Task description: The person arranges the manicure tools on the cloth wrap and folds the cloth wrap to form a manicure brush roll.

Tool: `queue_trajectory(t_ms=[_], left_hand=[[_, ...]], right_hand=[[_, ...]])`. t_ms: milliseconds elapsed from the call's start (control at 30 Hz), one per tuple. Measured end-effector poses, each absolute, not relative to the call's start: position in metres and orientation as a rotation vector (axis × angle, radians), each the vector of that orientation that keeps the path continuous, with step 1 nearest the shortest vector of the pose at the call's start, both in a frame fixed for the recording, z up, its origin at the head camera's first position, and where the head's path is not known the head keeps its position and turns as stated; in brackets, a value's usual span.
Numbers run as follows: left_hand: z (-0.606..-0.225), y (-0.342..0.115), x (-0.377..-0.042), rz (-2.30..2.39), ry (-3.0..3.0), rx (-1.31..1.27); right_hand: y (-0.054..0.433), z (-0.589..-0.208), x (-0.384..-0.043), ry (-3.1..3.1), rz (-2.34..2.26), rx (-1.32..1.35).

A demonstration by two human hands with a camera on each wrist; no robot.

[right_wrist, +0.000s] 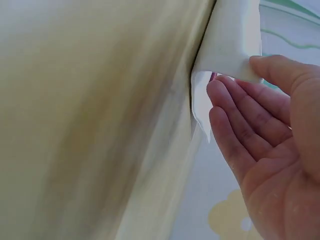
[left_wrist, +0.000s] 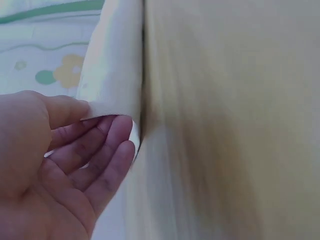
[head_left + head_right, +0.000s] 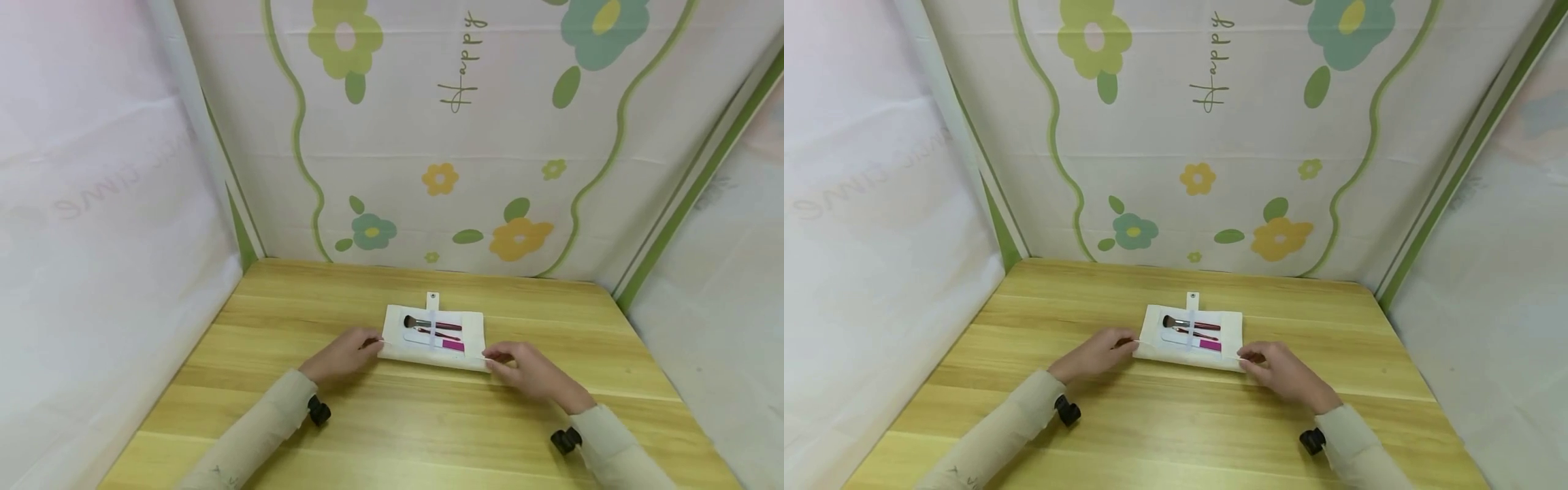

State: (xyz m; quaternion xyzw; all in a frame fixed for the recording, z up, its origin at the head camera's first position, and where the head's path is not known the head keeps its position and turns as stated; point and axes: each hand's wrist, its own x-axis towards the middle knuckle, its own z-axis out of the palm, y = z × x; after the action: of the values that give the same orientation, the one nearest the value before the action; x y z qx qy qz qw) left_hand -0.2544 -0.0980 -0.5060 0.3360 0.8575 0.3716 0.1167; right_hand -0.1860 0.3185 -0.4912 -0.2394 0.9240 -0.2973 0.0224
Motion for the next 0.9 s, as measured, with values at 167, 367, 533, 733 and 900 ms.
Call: queue_trajectory(t_ms=[167, 367, 533, 733, 900], left_hand=[[-0.506, -0.094, -0.264, 1.16, 2.484, 0.895], [-0.501, -0.086, -0.264, 1.082, 2.648, 0.932], [-0.494, -0.073, -0.257, 0.674, 2.956, 1.359], [-0.488, -0.054, -0.243, 0.23, 2.932, 1.833], [-0.492, -0.049, -0.24, 0.19, 2.886, 1.799]], right_hand=[[0.32, -0.488, -0.202, 2.818, -1.034, -0.591], [0.321, -0.49, -0.217, 2.688, -1.149, -0.414], [0.321, -0.498, -0.226, 2.574, -1.234, -0.278], [0.317, -0.495, -0.226, 2.535, -1.277, -0.116], [0.31, -0.491, -0.226, 2.709, -1.152, -0.213]])
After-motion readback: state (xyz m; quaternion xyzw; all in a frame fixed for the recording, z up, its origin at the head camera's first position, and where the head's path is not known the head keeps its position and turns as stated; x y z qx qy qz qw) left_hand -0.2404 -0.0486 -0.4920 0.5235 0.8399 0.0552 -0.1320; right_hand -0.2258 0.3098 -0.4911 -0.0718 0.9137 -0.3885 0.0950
